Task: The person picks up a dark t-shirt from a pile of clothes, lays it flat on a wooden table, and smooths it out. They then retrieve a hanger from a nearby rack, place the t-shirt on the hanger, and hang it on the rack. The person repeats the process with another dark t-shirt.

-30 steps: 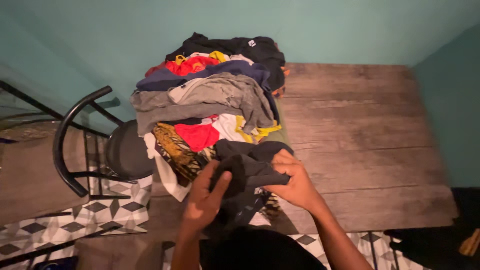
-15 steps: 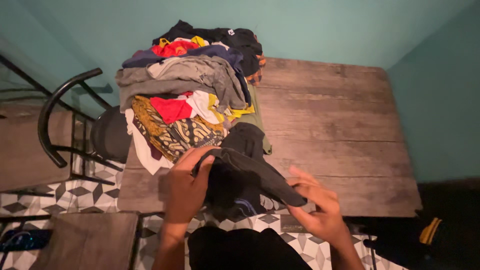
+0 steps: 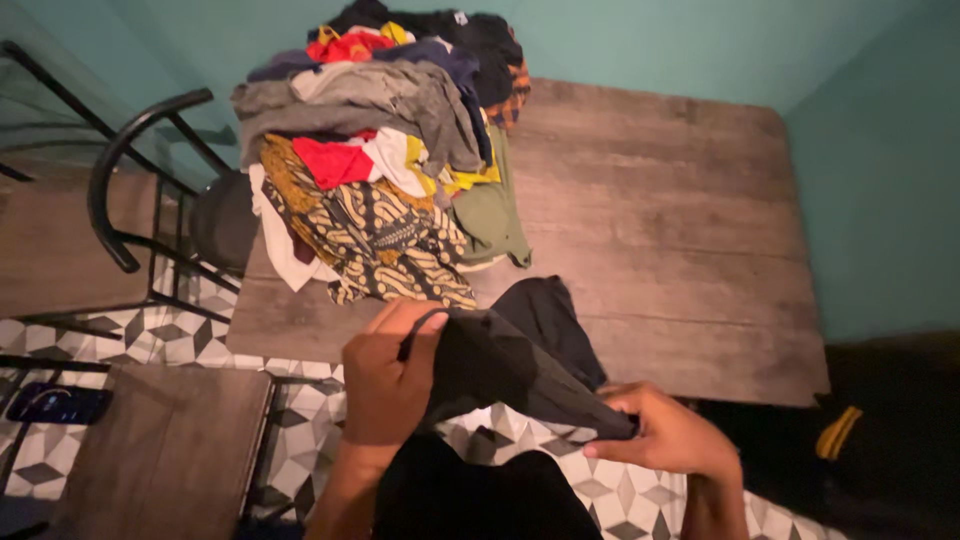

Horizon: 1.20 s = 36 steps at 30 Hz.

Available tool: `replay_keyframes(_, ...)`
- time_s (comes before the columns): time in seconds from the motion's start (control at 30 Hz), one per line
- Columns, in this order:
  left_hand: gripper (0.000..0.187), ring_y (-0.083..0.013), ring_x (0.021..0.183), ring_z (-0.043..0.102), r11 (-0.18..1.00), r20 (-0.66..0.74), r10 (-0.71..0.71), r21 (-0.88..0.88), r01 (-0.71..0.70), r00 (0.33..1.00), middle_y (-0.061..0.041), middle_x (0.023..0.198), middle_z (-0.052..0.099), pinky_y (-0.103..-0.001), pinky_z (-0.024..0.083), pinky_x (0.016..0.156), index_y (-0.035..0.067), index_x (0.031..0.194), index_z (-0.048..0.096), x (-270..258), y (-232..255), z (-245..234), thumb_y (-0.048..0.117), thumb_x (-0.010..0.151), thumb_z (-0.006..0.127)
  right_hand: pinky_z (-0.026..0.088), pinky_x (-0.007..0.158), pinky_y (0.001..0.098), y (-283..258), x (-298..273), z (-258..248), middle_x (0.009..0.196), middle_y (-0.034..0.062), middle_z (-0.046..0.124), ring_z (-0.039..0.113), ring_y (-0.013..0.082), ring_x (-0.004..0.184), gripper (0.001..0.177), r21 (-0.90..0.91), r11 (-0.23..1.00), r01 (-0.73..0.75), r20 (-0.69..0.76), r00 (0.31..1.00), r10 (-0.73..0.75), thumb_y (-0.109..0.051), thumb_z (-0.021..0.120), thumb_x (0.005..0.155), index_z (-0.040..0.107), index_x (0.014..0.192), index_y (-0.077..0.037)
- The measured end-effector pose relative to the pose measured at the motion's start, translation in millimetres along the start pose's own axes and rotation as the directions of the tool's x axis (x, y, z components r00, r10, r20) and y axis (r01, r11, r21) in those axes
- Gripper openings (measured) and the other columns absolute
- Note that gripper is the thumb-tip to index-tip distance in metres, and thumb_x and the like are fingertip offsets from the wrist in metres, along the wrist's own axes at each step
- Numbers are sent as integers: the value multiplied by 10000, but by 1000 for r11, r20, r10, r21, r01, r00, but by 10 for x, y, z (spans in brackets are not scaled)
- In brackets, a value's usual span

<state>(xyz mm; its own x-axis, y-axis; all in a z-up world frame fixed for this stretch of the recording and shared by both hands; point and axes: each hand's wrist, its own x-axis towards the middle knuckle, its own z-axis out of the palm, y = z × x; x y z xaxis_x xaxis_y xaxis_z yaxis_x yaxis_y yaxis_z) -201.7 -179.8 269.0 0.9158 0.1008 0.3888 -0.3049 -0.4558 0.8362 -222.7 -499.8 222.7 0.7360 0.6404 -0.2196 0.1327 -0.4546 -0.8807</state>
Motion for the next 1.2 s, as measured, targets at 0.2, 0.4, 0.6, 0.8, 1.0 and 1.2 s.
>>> replay_keyframes(0.2,167,-185,862,635,965,150,-110,-220,142,983,-75,909,669,-291,492,816,6,994,701,-62,-85,-236,145,1006,609,541,657,306,241,-542,84,851,17,741,638,104,794,291,421,887,-191,-184,939,289,-25,823,779,734,1052,27)
replay_keyframes(0.4,145,-163,896,599,956,292,9,-282,77,956,-63,940,623,-288,470,851,16,1057,668,-88,-307,-455,123,1015,579,545,742,313,565,-932,143,896,95,783,668,137,820,230,306,946,104,-492,868,63,-3,765,843,753,1050,95)
replay_keyframes(0.6,128,-98,863,580,887,472,-171,-307,343,865,-5,917,632,-265,483,788,46,1063,647,-239,-499,-524,95,962,586,486,688,298,220,-963,330,894,122,757,615,154,758,272,223,963,153,-655,755,31,13,681,872,769,1118,89)
replay_keyframes(0.8,76,-57,779,558,825,635,-118,-365,431,764,14,844,594,-232,474,693,40,986,664,-491,-739,-529,100,940,659,487,665,332,128,-1050,694,800,86,697,610,188,747,351,184,980,73,-734,674,87,22,715,765,801,1105,34)
replay_keyframes(1.0,96,-67,749,513,836,624,-205,-289,466,754,14,822,600,-237,431,666,41,968,670,-746,-749,-492,113,908,689,440,799,353,125,-1407,737,880,59,625,573,185,875,459,270,958,100,-504,862,53,-23,725,733,788,1188,-27)
replay_keyframes(1.2,137,-129,836,541,874,570,-23,-387,293,821,-24,870,585,-263,436,787,28,940,642,-973,-704,-344,152,896,677,490,653,327,353,-1636,700,836,107,707,610,205,767,315,301,954,8,-556,814,169,32,781,785,836,1094,-2)
